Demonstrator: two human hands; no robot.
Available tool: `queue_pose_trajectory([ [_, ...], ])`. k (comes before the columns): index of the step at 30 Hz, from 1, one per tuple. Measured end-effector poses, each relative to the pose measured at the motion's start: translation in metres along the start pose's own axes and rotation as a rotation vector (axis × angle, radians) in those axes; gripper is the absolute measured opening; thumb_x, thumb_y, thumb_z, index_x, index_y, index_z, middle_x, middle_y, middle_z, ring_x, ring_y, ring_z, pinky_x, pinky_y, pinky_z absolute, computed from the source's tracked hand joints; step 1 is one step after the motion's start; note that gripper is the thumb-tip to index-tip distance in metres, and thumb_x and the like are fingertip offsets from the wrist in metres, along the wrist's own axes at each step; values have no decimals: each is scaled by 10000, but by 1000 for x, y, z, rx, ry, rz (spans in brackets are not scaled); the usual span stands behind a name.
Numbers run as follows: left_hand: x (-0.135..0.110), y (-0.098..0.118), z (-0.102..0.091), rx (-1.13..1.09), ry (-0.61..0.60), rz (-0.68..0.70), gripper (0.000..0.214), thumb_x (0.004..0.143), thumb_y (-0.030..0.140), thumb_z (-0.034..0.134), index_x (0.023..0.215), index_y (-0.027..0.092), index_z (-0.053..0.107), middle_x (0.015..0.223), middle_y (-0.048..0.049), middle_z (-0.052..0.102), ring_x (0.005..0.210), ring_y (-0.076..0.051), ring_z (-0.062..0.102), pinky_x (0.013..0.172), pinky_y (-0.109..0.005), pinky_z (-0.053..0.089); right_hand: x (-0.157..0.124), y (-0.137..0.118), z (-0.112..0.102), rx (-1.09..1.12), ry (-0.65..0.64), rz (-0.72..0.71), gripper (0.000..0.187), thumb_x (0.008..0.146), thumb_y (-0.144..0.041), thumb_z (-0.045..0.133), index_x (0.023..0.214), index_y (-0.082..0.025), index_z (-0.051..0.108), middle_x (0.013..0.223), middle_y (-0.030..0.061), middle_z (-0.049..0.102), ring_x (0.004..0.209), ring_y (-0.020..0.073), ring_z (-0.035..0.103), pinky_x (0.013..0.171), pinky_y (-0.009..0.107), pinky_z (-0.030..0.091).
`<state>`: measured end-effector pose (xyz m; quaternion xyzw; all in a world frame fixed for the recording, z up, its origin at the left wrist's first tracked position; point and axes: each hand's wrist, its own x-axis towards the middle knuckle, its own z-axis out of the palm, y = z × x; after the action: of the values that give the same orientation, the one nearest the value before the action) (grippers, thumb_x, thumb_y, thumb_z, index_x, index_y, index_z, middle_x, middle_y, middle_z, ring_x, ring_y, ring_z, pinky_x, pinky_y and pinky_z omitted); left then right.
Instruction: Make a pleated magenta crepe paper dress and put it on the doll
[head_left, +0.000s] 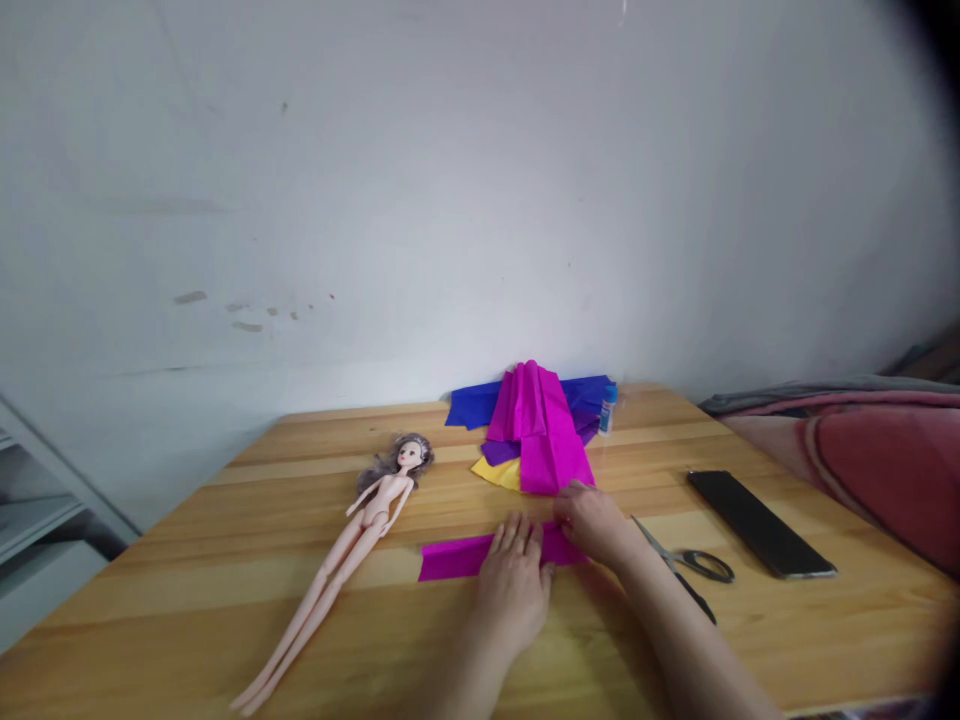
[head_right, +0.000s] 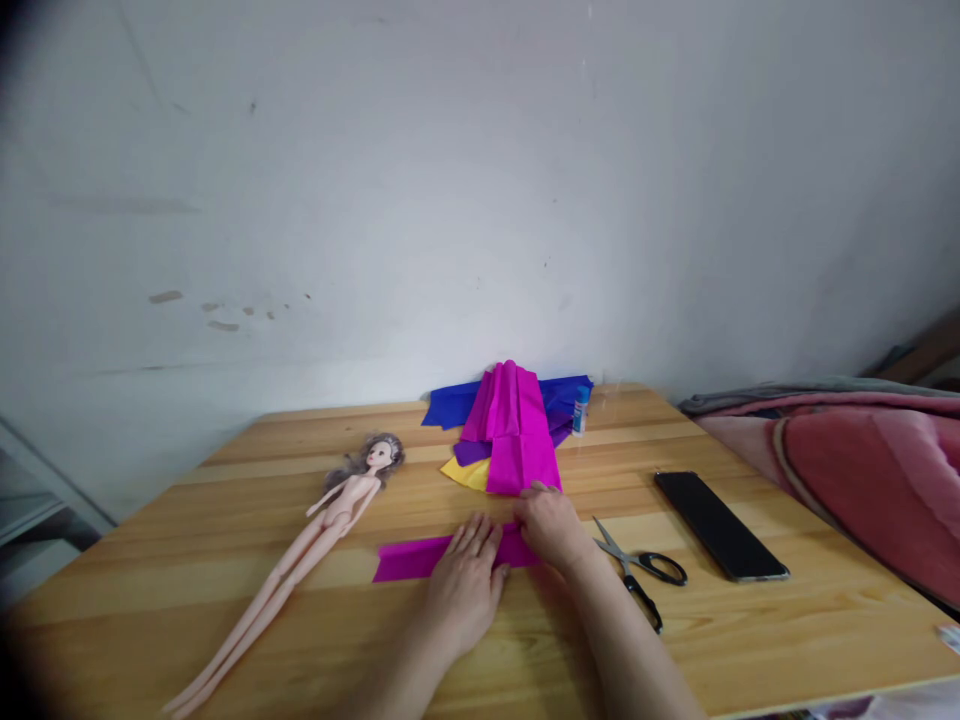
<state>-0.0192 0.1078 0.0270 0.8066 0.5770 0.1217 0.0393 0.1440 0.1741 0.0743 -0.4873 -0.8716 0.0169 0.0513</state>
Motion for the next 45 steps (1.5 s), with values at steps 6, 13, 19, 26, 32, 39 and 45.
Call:
queue_pose_trajectory([
  [6, 0, 2, -2, -10, -9, -25, 532, 904, 400, 311, 1352, 137, 425, 1443, -119, 366, 1355, -260, 272, 1131, -426, 203, 0, -3, 1, -38, -4, 18, 213, 799, -145, 488, 802, -168, 699, 857, 96, 692, 900, 211, 587, 723, 267, 405],
  [13, 13, 13, -13, 2, -61, 0, 555, 835, 276, 366, 1333, 38, 428, 1433, -163, 369, 1351, -287, 273, 1135, -418, 178, -2, -10, 4, -86, -9, 72, 237, 824, -152, 467, 840, -128, 702, 866, 156, 675, 871, 233, 609, 733, 296, 433],
  [19, 19, 18, 1, -45, -80, -16, 590, 895, 358, 267, 1382, 35, 343, 1463, -170, 308, 1374, -294, 205, 1137, -429, 163, -3, -9, 5, -60, -25, 101, 244, 805, -145, 477, 842, -134, 718, 873, 160, 679, 830, 222, 624, 717, 288, 444],
  [26, 11, 15, 10, -57, -57, 11, 614, 908, 486, 241, 1420, 150, 296, 1505, -116, 218, 1393, -291, 117, 1139, -479, 112, -10, 36, -17, 215, 200, 153, 298, 788, -144, 473, 935, -213, 723, 942, 54, 702, 924, 167, 591, 800, 227, 414],
  [32, 13, 18, 9, -41, -54, -1, 678, 906, 494, 220, 1432, 67, 224, 1500, -135, 214, 1395, -268, 126, 1151, -436, 125, -21, 39, -4, 281, 92, 110, 253, 742, -146, 510, 879, -202, 716, 836, 41, 689, 791, 157, 598, 716, 220, 419],
  [39, 12, 18, 13, -35, -16, -6, 670, 892, 495, 252, 1412, 75, 293, 1488, -129, 263, 1390, -270, 156, 1150, -443, 130, -20, 26, 21, 321, 183, 23, 319, 788, -130, 474, 987, -247, 695, 937, 42, 656, 899, 160, 569, 786, 222, 413],
  [45, 13, 18, 13, -51, -6, -5, 662, 879, 493, 289, 1389, 76, 346, 1470, -139, 306, 1378, -282, 198, 1142, -445, 153, -24, 11, 13, 181, 96, -1, 370, 827, -144, 450, 1093, -302, 653, 1015, 41, 620, 961, 171, 532, 818, 236, 392],
])
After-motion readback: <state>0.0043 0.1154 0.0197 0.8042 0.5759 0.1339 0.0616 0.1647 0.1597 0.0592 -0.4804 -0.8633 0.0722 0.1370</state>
